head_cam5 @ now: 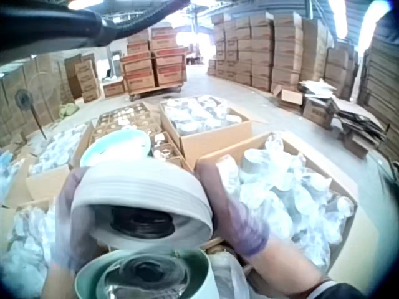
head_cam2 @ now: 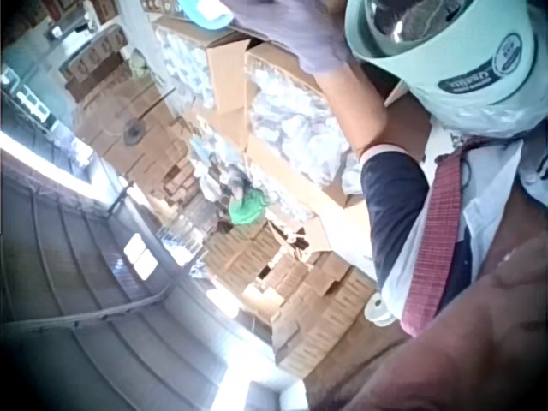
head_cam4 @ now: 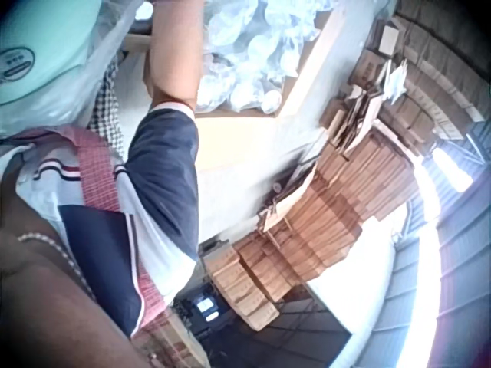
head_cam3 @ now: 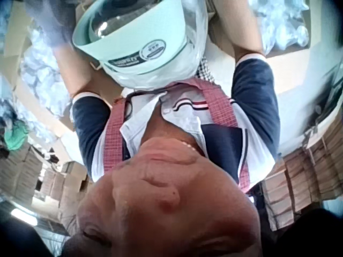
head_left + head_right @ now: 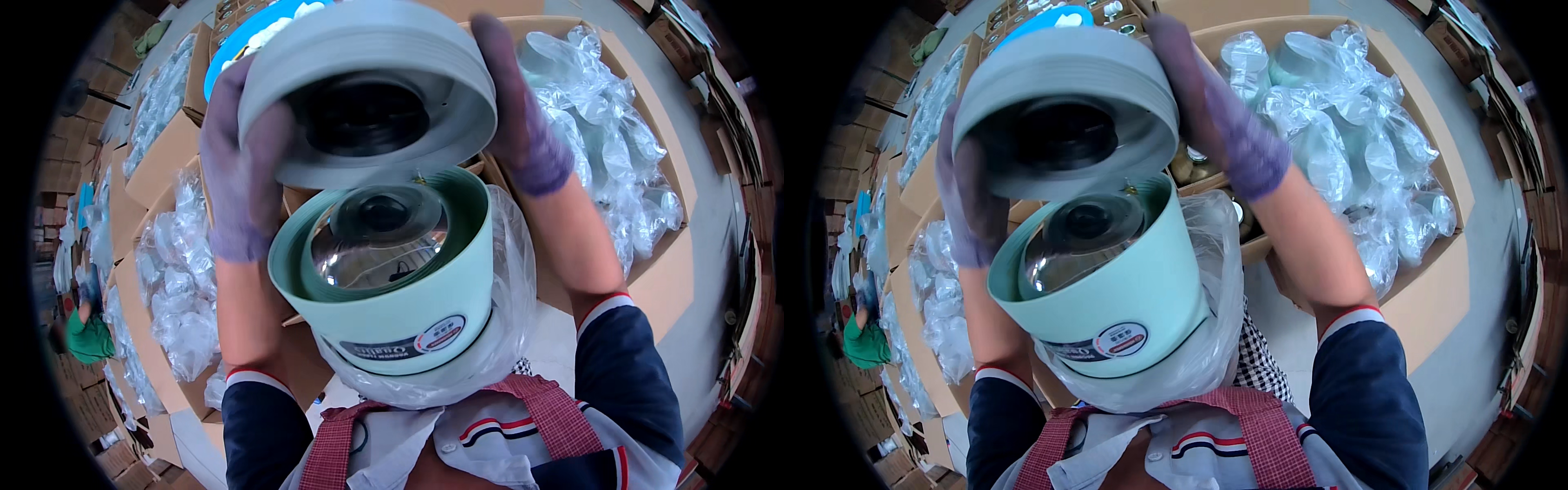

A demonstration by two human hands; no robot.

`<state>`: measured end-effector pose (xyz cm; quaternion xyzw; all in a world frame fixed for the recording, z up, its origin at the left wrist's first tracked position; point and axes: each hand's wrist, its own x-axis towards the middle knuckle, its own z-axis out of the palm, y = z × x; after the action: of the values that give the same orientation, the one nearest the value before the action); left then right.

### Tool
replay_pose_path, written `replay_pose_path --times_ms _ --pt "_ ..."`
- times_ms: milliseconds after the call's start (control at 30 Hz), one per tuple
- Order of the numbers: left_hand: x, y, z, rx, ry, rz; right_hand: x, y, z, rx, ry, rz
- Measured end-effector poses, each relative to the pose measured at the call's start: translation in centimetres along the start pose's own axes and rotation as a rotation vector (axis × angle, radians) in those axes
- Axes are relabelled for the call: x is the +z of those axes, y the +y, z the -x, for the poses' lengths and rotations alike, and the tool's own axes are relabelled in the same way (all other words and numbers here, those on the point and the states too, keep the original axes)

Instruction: The person sits on the floor in a warehouse and packs small kitchen appliances into a cardboard box. They repeatedly pick up a container, insert a glass jar, place a lid on top, wrap the unit in a plastic bag, and place it into a compartmentalized box. The process is repeated for multiple units until the box is full, after which the person closes the box flaps.

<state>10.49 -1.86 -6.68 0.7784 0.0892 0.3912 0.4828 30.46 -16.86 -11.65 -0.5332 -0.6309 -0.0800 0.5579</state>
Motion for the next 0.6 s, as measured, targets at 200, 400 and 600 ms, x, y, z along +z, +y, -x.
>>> replay_pose_path --times_ms 200,400,600 --pt "-2.6 0.0 3.2 0.211 -0.353 0.2 2.8 -3.5 2.9 0.483 -0.112 -0.733" --pt "-2.4 2.8 4.4 0.17 -0.297 0.003 4.4 -4.6 3.0 0.472 0.026 -0.954" --pt "-3.2 1.2 6.4 0.099 -0.286 0.101 3.4 -5.2 2.6 0.279 0.009 -0.597"
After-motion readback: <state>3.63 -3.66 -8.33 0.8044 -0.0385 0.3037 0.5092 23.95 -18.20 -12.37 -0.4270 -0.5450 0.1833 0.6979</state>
